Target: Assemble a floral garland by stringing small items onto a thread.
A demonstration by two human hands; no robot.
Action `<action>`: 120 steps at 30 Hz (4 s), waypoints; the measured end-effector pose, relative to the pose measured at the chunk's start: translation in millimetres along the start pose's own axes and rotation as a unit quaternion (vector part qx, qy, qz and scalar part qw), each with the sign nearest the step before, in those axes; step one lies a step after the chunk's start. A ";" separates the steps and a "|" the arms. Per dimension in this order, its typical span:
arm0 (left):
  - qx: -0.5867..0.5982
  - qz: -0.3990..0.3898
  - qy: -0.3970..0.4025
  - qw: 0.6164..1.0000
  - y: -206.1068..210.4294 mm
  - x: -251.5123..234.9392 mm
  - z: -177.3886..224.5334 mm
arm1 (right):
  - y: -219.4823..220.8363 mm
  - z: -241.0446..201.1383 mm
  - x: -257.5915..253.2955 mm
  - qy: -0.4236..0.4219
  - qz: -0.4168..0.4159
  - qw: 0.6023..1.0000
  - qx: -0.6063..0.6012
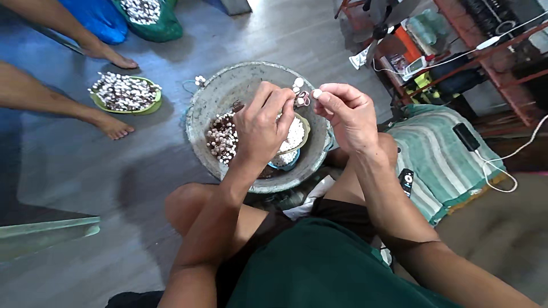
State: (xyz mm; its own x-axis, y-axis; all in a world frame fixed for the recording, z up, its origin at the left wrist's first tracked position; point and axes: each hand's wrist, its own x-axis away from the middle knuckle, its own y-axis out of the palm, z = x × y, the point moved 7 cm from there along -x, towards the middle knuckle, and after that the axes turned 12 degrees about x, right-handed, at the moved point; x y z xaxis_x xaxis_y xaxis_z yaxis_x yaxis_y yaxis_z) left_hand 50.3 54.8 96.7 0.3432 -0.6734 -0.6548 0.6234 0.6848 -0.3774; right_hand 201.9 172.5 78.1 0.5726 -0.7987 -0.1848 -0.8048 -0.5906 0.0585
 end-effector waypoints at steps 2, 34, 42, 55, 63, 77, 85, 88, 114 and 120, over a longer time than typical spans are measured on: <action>-0.005 0.000 0.002 1.000 -0.2 -0.2 0.6 | 1.4 -1.0 -2.0 -0.009 0.002 1.000 0.020; -0.053 -0.040 0.005 0.998 4.4 1.5 5.7 | 17.8 -17.7 16.1 -0.108 -0.028 0.974 0.199; -0.038 -0.041 -0.015 0.998 5.1 1.1 2.3 | 19.3 -15.8 11.2 -0.119 -0.021 0.964 0.235; 0.017 -0.035 -0.043 0.998 1.3 0.8 -2.9 | 25.0 -14.6 15.2 -0.123 0.006 0.958 0.260; 0.007 -0.026 -0.043 0.999 -4.8 -0.2 -0.1 | 33.1 -18.5 15.5 -0.146 0.014 0.948 0.281; -0.020 -0.023 0.002 1.000 -3.2 -3.9 1.3 | 41.0 -23.4 15.0 -0.164 0.020 0.936 0.312; 0.028 -0.010 -0.028 0.999 -6.4 -4.6 -9.8 | 44.6 -25.4 12.5 -0.170 0.021 0.931 0.321; 0.219 0.047 -0.109 0.969 -9.8 -6.2 -33.3 | 40.7 -31.1 9.2 -0.173 0.006 0.926 0.335; 0.523 0.117 -0.281 0.796 2.6 16.4 -34.2 | 72.3 6.9 1.8 -0.052 -0.018 0.995 0.087; 0.508 0.133 -0.246 0.815 -6.0 11.4 -39.3 | 71.2 14.9 0.3 0.049 -0.025 0.998 -0.039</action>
State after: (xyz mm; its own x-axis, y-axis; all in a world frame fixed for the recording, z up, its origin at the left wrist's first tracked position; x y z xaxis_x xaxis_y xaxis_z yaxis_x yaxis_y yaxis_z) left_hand 22.9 53.9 65.8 0.6454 -0.7400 -0.1896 0.6548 0.4080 0.6362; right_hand 142.5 131.9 67.6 0.6273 -0.7733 -0.0923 -0.7625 -0.6340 0.1289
